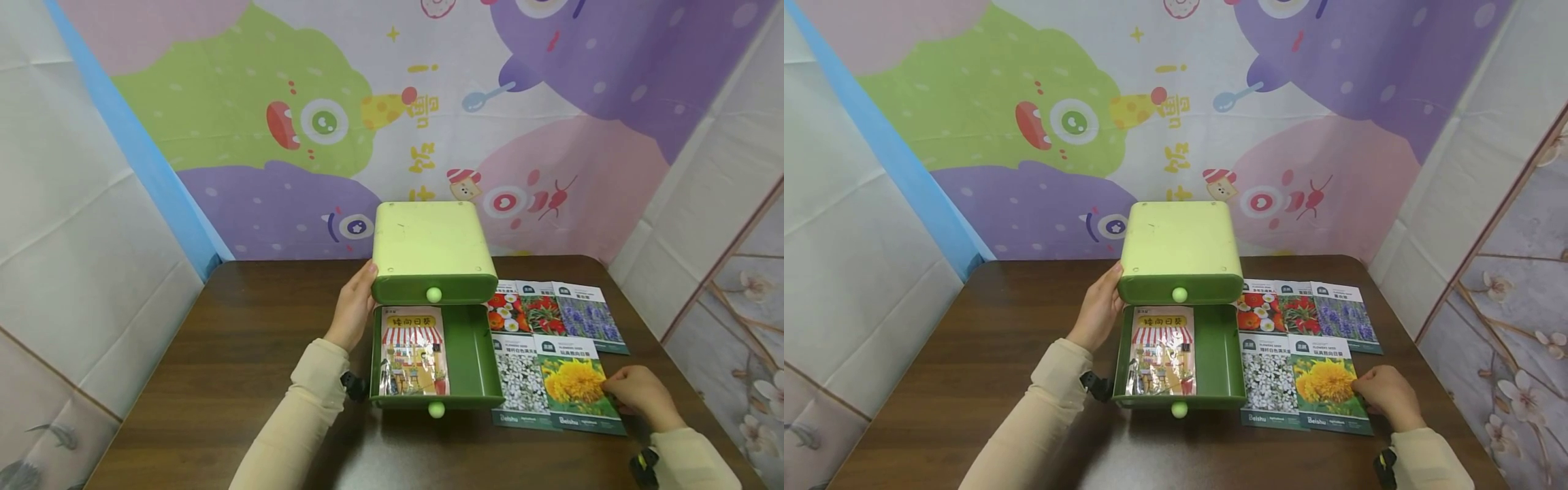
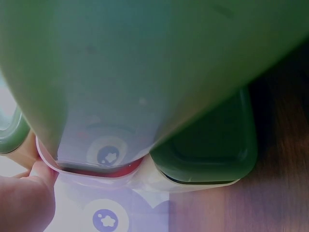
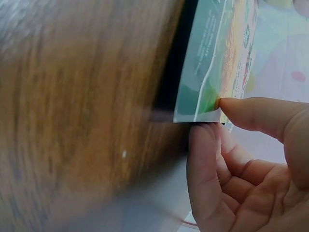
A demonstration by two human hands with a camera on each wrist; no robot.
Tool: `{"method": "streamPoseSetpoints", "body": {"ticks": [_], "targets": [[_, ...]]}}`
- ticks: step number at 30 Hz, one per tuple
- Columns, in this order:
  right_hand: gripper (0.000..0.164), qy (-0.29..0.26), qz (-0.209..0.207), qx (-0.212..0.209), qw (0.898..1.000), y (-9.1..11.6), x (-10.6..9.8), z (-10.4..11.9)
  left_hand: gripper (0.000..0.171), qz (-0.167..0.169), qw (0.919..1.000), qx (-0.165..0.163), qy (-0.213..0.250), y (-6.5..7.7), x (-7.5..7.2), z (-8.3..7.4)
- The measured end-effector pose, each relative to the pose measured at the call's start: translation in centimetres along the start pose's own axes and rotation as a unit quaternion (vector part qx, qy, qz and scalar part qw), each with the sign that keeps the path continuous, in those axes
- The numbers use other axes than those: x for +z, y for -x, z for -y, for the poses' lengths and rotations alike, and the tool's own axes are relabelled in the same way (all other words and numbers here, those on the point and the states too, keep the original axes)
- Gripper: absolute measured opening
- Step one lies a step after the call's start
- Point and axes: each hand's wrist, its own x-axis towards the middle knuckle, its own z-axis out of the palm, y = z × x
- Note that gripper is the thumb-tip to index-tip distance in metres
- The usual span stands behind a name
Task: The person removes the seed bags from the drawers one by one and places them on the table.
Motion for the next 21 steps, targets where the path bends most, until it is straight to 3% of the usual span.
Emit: {"method": "streamPoseSetpoints", "body": {"ticks": [13,21], "targets": [[0.03,0.02,-0.004,-0.011,1.0,0.3,-0.4,0.3,0.064,-0.001,1.0,0.001,0.005,0.0,0.0,0.0],[0.038,0.026,-0.02,-0.059,0.998,1.0,-1.1,1.7,0.064,-0.001,0.9999,0.003,0.01,0.0,0.0,0.0]]}}
